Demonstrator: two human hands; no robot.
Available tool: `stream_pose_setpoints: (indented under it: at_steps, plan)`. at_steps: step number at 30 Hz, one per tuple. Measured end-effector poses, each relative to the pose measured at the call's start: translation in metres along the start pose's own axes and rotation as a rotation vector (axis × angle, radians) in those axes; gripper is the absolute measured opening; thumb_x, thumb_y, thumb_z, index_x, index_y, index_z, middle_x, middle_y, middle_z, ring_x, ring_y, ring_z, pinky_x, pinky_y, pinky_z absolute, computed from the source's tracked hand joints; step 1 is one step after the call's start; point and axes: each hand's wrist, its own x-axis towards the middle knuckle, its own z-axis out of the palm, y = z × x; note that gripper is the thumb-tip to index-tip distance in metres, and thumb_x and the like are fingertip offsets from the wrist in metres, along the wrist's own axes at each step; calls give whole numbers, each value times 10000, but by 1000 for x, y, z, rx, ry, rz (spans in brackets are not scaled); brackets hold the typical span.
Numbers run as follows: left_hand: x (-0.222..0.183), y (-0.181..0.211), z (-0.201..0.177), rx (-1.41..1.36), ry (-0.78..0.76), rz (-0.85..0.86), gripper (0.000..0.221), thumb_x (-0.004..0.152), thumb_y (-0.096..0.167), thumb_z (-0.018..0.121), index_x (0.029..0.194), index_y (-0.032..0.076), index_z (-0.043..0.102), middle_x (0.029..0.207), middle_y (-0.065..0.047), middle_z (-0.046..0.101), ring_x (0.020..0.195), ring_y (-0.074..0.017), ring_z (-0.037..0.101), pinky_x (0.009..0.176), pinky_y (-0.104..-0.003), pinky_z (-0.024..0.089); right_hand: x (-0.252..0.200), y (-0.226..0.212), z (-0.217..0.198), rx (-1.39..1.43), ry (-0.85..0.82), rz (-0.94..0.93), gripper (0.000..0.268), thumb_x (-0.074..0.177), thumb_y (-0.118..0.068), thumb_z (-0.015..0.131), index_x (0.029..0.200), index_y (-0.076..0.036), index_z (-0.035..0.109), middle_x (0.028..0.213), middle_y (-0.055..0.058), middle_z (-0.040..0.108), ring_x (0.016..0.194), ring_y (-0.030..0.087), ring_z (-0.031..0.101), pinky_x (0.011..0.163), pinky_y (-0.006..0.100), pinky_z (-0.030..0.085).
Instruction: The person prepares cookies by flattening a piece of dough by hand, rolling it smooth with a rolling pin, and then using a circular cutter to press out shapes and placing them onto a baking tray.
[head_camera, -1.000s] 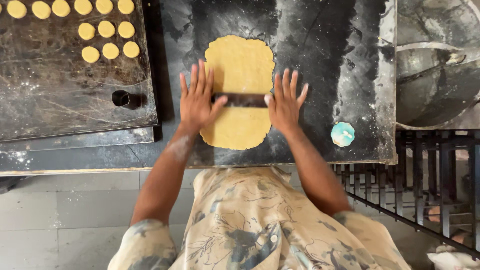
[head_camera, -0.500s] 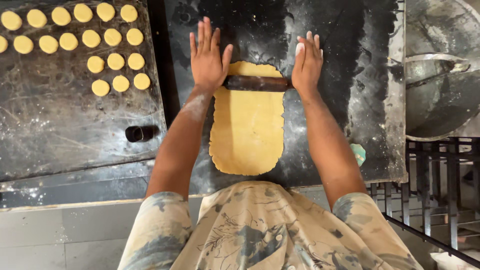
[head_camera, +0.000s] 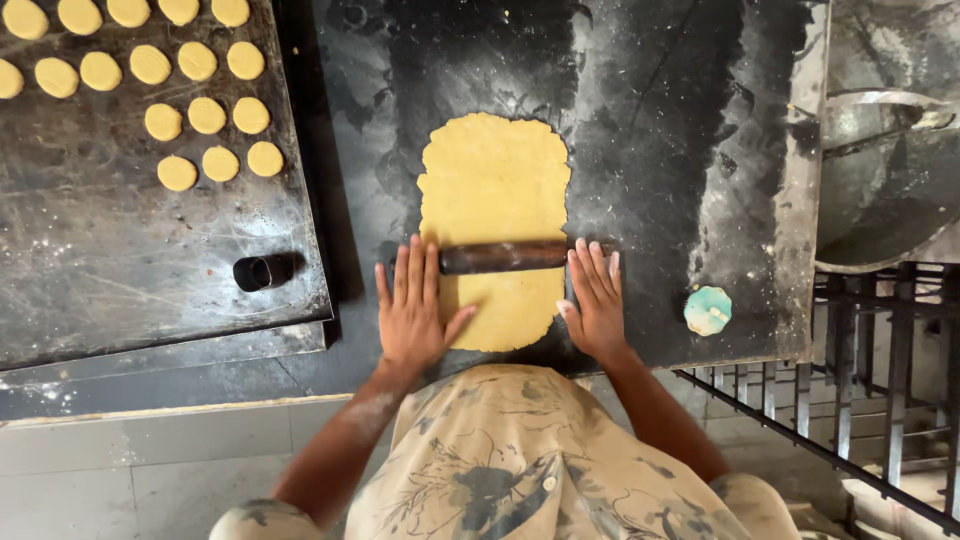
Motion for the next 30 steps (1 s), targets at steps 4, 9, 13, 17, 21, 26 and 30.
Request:
stream_pose_setpoints:
  at_steps: [4,9,13,17,21,26,30]
  plan:
    - [18,3,2,-41,17,-95,1084,938,779,376,1624,-45,214,1706,-231,132,1592,-357,84,1245,-610,-7,49,26,-3,-9,-35,-114,641,1040,-297,420,1580,40,342,1673,234,300,1577,441,229,1280,648,92]
    - [131,-32,-12,29,81,-175,1056,990,777,262,1653,-42,188,1726,-232,55,1600,-391,8,1253,-612,-38,165,59,13,-97,-59,-127,627,1090,-281,417,1642,-23,269,1718,228,212,1598,459,146,1273,647,52]
    - [222,-61,-32,27,67,-210,990,1059,734,228,1672,-40,168,1736,-234,30,1604,-394,-21,1286,-586,-24,243,84,35,-180,-74,46,557,1150,-309,350,1652,-77,287,1730,174,239,1622,405,150,1286,629,70]
    - [243,-75,-41,-31,55,-113,964,1049,721,254,1676,-6,169,1728,-237,30,1601,-376,-11,1286,-581,-7,251,84,44,-103,-44,195,553,1156,-347,331,1639,-78,309,1726,177,241,1622,389,135,1284,615,87]
    - [194,-72,-39,15,5,22,986,1031,744,307,1674,7,189,1730,-230,58,1612,-361,30,1288,-580,27,194,54,40,-155,9,118,611,1135,-327,393,1626,25,301,1711,235,219,1598,417,128,1262,625,70]
    - [106,-57,-40,9,-7,51,1105,953,786,389,1621,-75,208,1717,-228,114,1599,-357,76,1270,-567,59,108,1,27,-121,35,36,622,1093,-277,445,1610,47,324,1704,218,256,1599,425,162,1274,630,61]
    - [40,-33,-36,-29,-11,-8,1176,879,806,430,1590,-107,220,1696,-248,153,1588,-363,106,1263,-555,71,43,-26,14,-71,-27,31,624,1040,-260,480,1575,42,372,1671,225,319,1574,403,254,1270,619,75]
